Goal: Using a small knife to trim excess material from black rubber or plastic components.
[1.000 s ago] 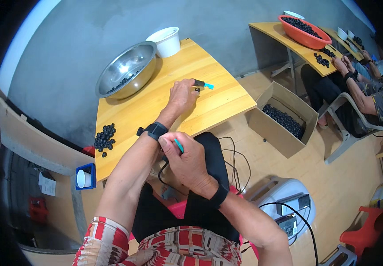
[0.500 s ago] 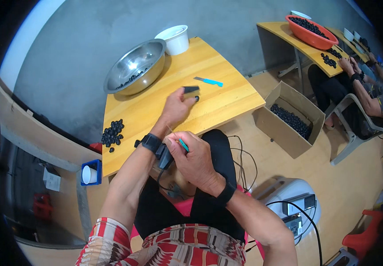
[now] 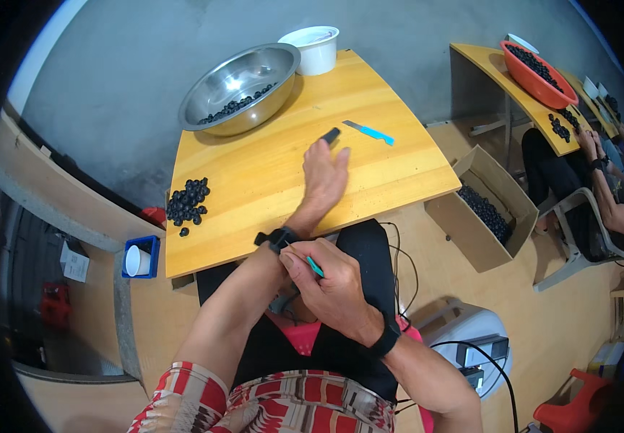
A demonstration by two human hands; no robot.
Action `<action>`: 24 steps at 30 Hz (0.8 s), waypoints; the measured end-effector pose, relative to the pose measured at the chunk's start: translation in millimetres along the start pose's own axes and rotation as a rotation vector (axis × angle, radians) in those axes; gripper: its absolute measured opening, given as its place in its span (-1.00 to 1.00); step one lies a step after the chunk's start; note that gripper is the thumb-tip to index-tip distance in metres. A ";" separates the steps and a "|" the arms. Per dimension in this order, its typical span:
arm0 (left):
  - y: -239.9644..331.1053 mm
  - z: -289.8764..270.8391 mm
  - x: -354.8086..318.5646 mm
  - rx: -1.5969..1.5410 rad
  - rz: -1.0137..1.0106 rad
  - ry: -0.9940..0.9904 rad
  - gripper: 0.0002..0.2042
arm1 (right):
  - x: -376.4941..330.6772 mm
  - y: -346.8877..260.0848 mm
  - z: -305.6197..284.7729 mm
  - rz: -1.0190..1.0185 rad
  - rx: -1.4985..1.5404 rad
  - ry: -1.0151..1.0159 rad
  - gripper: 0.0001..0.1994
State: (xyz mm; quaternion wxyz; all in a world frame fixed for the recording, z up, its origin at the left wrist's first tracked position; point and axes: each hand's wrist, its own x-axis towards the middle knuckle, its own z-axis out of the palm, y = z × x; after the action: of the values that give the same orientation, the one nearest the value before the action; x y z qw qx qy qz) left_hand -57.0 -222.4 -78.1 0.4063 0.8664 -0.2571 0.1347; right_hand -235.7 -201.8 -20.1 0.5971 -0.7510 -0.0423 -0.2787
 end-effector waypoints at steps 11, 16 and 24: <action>16.0 61.5 51.6 0.032 0.160 -0.005 -0.59 | 4.3 12.0 -14.7 0.158 0.059 0.150 -0.92; 19.3 63.4 59.7 -0.049 0.118 0.097 -0.61 | 1.5 20.2 -14.8 0.262 0.049 0.185 -0.93; 10.3 -39.9 26.4 -0.167 0.066 0.054 -0.74 | 2.5 20.0 -16.6 0.442 0.184 0.281 -0.87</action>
State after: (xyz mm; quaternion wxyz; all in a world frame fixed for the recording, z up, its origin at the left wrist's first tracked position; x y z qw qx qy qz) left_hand -41.7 -205.9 -34.6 0.4792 0.8168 -0.2846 0.1494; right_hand -231.8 -223.4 -34.3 0.7091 -0.6386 0.1807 -0.2381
